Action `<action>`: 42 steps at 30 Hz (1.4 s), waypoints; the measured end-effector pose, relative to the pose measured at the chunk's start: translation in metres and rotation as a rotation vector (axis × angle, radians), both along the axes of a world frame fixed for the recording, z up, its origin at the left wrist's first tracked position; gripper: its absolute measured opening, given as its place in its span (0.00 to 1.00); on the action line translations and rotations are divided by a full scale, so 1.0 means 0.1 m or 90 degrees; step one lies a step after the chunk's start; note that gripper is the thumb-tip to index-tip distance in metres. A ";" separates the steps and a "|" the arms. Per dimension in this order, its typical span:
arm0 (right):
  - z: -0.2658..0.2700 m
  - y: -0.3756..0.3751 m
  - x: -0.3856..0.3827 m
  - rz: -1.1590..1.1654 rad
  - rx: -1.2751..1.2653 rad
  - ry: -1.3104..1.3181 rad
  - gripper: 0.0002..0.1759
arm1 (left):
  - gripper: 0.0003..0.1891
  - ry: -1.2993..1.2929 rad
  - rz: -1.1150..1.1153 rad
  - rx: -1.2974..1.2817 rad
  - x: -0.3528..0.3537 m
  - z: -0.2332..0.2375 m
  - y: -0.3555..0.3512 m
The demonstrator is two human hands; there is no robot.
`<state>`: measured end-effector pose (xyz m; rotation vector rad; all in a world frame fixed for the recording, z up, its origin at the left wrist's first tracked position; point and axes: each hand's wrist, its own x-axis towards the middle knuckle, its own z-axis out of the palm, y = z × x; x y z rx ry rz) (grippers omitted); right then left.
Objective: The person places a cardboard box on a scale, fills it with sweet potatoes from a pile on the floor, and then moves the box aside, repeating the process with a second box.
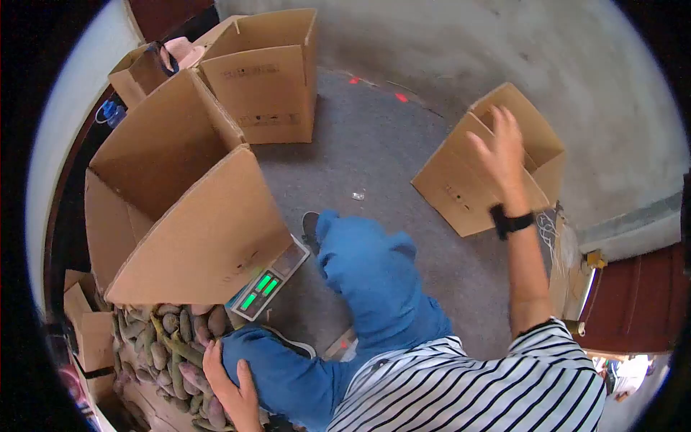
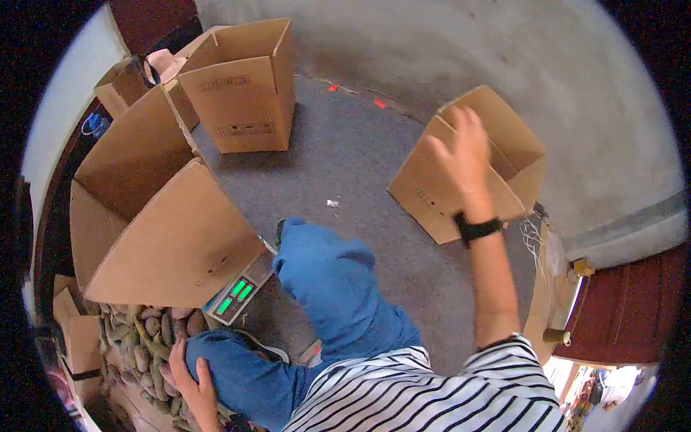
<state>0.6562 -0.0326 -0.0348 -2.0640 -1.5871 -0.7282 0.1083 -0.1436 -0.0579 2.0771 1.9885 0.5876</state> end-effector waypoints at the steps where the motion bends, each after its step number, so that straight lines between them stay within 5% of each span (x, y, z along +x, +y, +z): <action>1: -0.20 -0.20 0.46 -0.105 -0.056 -0.037 0.41 | 0.24 -0.099 -0.001 -0.043 0.00 -0.03 -0.02; 5: -0.57 -0.70 1.23 -0.314 -0.274 0.134 0.30 | 0.24 -0.114 0.024 -0.015 0.06 -0.04 0.06; 12: -0.39 -0.04 1.25 -0.134 -0.100 -0.069 0.12 | 0.24 -0.106 0.051 -0.006 0.10 -0.02 0.04; 19: -0.10 0.98 0.96 -0.035 -0.032 -0.161 0.10 | 0.25 -0.121 0.091 -0.001 0.05 -0.03 -0.05; 27: -0.96 1.74 -0.50 0.277 0.053 -0.114 0.04 | 0.23 -0.128 0.093 0.004 0.12 0.00 -0.03; 38: -1.16 1.61 -0.37 0.268 0.000 -0.093 0.05 | 0.24 -0.135 0.079 -0.014 0.09 0.02 -0.05; 42: -1.06 1.95 -0.64 0.144 -0.025 0.037 0.09 | 0.25 -0.122 0.065 0.035 0.04 -0.07 -0.07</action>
